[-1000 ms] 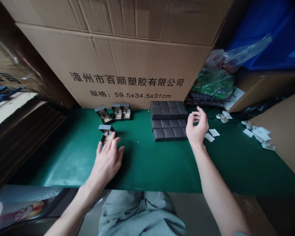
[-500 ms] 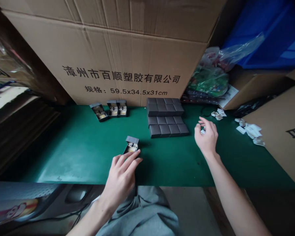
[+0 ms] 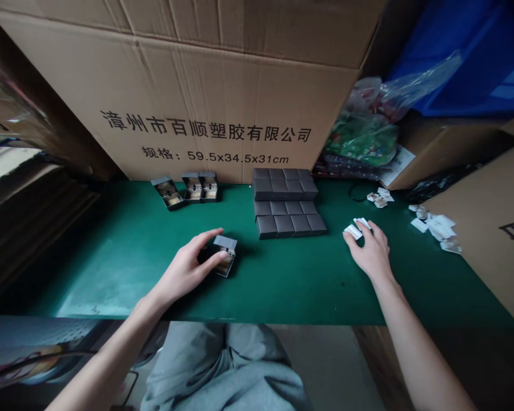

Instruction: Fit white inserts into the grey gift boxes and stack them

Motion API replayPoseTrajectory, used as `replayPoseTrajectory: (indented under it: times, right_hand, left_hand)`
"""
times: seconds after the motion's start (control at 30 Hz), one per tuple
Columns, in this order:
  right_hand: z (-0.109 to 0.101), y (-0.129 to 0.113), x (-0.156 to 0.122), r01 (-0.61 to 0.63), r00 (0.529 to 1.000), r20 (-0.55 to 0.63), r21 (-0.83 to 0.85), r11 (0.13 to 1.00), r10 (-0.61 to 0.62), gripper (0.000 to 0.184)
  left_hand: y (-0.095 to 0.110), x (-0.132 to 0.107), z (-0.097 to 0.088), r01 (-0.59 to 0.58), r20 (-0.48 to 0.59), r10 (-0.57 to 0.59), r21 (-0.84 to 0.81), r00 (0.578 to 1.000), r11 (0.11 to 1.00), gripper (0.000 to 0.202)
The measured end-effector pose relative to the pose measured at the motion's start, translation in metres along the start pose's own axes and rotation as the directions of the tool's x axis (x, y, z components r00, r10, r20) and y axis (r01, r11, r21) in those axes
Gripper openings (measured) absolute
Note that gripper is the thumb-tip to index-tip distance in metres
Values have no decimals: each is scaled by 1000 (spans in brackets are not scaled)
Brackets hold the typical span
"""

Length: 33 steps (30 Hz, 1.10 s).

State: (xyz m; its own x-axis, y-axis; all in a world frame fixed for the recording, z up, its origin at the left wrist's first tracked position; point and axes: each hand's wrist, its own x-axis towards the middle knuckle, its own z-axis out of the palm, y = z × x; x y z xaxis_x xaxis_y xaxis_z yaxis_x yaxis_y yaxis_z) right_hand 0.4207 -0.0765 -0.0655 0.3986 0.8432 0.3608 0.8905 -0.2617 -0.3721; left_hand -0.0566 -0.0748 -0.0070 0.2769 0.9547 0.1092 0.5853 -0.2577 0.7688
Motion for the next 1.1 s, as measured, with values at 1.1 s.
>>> replayPoseTrajectory:
  times: [1.1]
  right_hand:
    - [-3, -16, 5, 381, 865, -301, -129, 916, -402, 32]
  left_hand:
    - [-20, 124, 3, -30, -306, -63, -289, 950, 957, 34]
